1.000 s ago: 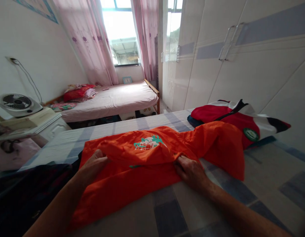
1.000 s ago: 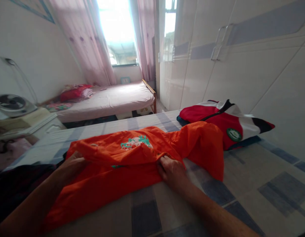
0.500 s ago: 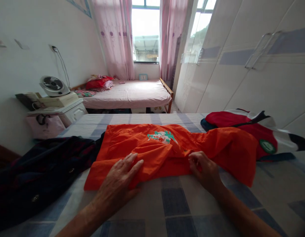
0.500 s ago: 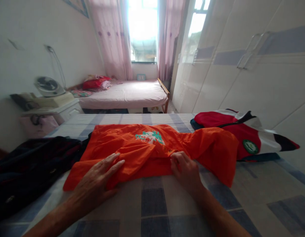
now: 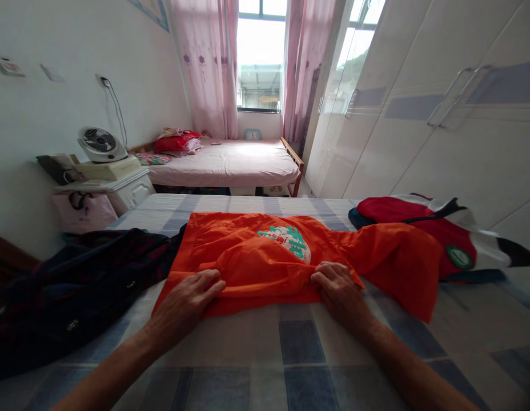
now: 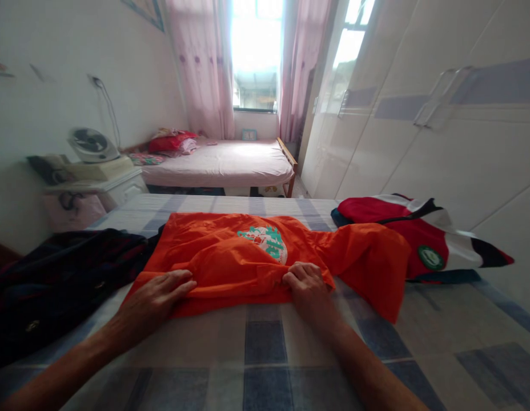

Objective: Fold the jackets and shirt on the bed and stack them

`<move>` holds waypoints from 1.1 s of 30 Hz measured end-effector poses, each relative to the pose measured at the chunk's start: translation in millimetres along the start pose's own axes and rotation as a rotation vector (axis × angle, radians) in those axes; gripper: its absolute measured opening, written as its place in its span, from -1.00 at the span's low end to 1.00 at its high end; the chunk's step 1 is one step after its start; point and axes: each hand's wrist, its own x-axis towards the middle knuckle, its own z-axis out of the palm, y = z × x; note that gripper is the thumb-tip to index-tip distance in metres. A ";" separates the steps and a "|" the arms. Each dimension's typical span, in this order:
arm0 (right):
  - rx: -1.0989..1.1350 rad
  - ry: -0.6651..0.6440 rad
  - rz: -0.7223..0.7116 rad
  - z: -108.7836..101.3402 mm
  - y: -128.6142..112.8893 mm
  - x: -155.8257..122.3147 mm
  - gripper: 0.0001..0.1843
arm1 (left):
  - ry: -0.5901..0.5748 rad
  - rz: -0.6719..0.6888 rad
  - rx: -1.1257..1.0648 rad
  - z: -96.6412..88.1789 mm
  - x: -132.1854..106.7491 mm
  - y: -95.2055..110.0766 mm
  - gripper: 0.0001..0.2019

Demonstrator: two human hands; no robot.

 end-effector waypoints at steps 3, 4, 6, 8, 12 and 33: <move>0.065 0.029 0.003 -10.9 -5.8 6.2 -0.76 | -0.005 -0.062 -0.111 -6.7 -4.1 4.9 -0.71; 0.071 0.067 0.005 -13.9 -9.3 9.0 -0.71 | 0.021 -0.096 -0.134 -9.8 -2.2 5.7 -0.70; 0.060 0.114 0.019 -16.7 -18.4 13.3 -0.62 | 0.048 -0.161 -0.149 -12.0 2.3 5.4 -0.65; 0.066 0.033 0.012 -15.3 -26.9 14.6 -0.57 | -0.023 -0.184 -0.164 -7.1 4.1 2.3 -0.58; 0.246 -0.284 0.017 -13.9 -23.2 21.2 -0.65 | -0.288 -0.185 -0.285 3.7 9.6 -8.6 -0.62; 0.904 -0.502 0.354 -38.8 44.2 126.5 -0.75 | -0.244 -0.055 -0.331 57.6 82.6 18.8 -0.42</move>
